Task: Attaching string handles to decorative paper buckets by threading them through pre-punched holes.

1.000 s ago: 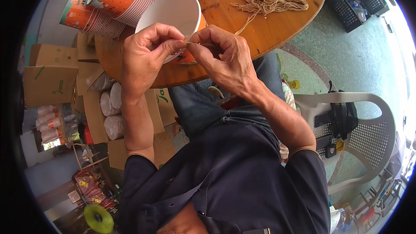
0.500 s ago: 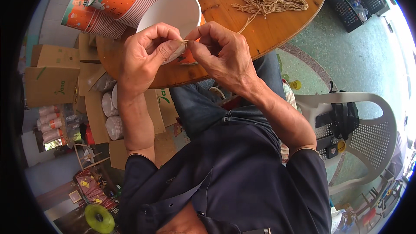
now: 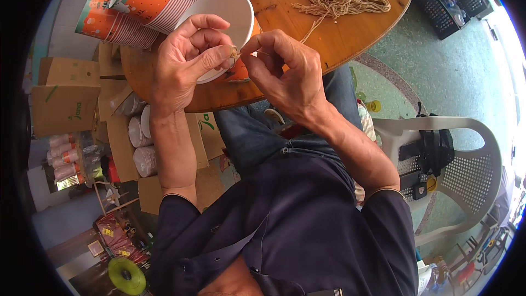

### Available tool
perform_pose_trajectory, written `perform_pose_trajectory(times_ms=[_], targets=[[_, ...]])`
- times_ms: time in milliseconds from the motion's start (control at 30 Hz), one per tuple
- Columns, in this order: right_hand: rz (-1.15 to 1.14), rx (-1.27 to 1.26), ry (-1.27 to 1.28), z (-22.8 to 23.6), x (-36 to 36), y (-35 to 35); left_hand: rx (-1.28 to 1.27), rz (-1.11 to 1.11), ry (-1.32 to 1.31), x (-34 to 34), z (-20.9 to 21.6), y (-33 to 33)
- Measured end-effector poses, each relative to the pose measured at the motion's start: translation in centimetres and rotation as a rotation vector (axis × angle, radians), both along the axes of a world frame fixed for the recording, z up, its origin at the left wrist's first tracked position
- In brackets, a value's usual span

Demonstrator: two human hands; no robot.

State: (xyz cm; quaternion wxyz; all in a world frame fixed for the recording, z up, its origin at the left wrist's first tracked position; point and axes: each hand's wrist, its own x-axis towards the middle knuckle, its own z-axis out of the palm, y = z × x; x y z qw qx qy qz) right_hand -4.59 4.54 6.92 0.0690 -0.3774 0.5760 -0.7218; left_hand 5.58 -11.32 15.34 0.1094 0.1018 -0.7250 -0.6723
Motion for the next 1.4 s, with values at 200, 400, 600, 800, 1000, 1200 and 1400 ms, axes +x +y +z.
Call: perform_pose_trajectory(times_ms=[200,400,600,800,1000,1200,1400], targets=[[-0.080,0.044,0.213,0.9,0.0,0.6,0.045,-0.006,-0.037,-0.1,0.5,0.2],[-0.197,0.038,0.325,0.7,0.1,0.3,-0.066,0.037,-0.067,-0.3,0.6,1.1],[-0.210,0.043,0.355,0.7,-0.2,0.7,-0.145,0.066,-0.101,-0.3,0.5,1.2],[-0.127,0.107,0.139,0.6,-0.4,1.1,-0.141,0.082,-0.064,0.1,0.5,0.8],[-0.070,0.237,-0.233,1.1,-0.9,1.2,-0.274,0.054,-0.032,0.7,-0.1,0.3],[-0.042,0.208,-0.218,1.5,-1.2,1.1,-0.544,0.065,-0.049,0.6,0.5,1.2],[0.017,0.177,0.107,1.7,-1.7,1.2,-0.883,0.123,0.000,0.4,-0.3,1.7]])
